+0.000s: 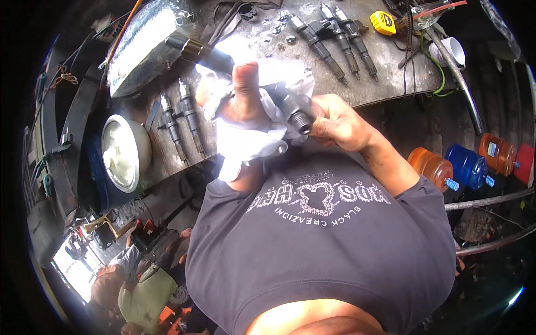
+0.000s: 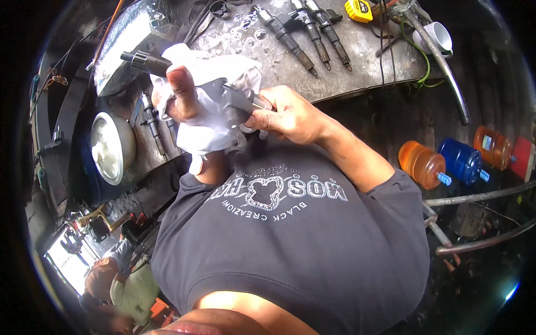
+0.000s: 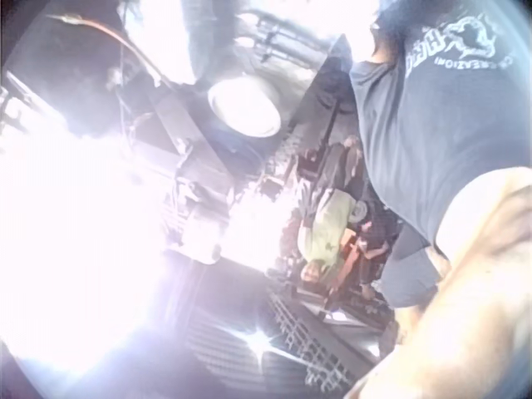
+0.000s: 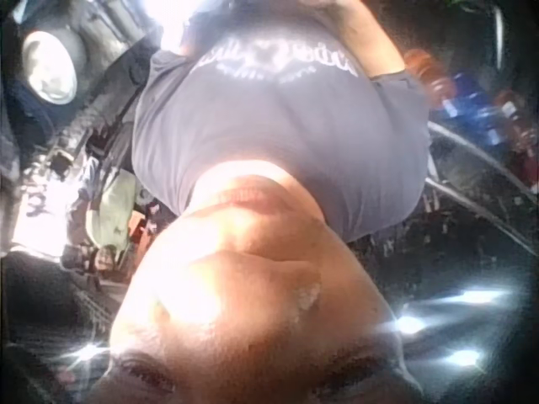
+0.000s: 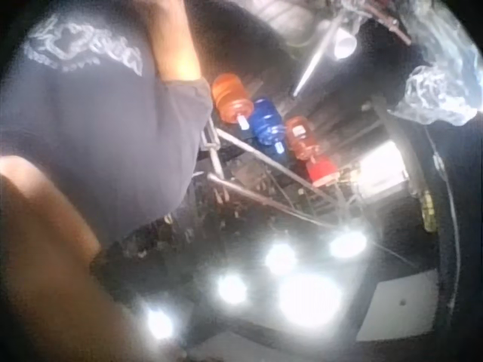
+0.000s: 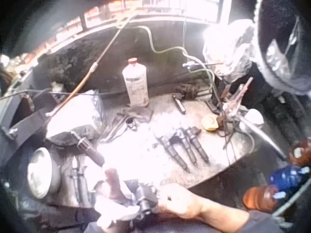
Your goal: The person wipes and cleans fuel injectors using a cloth, handling them one by one at a workbench.
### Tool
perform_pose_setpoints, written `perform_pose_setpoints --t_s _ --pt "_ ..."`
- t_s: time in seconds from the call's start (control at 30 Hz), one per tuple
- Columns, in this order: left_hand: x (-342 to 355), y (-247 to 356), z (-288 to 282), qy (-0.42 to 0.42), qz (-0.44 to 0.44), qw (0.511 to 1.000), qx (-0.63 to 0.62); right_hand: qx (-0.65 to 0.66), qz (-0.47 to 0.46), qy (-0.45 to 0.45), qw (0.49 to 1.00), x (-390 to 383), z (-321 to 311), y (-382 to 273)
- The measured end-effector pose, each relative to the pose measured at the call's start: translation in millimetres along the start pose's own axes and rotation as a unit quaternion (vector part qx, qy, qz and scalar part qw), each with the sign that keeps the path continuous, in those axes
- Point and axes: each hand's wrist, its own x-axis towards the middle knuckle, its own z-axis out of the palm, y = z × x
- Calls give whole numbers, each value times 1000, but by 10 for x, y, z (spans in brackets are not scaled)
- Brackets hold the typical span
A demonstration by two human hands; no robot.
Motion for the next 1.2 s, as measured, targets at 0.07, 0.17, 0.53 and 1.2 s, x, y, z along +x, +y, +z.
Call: perform_pose_setpoints --t_s 0.07,0.17,0.53,1.2 --pt "-2 -56 -32 -14 -12 999 -41 -108 -40 67 991 -8 60 -60" --pt "14 -142 -97 -7 -42 992 -115 -192 -133 151 960 72 77 -11" --pt "-264 -356 -393 -227 -53 972 -25 -52 -111 138 983 -73 -62 -111" --pt "476 -151 -269 -280 156 939 -129 -336 -76 149 927 -96 -52 110"
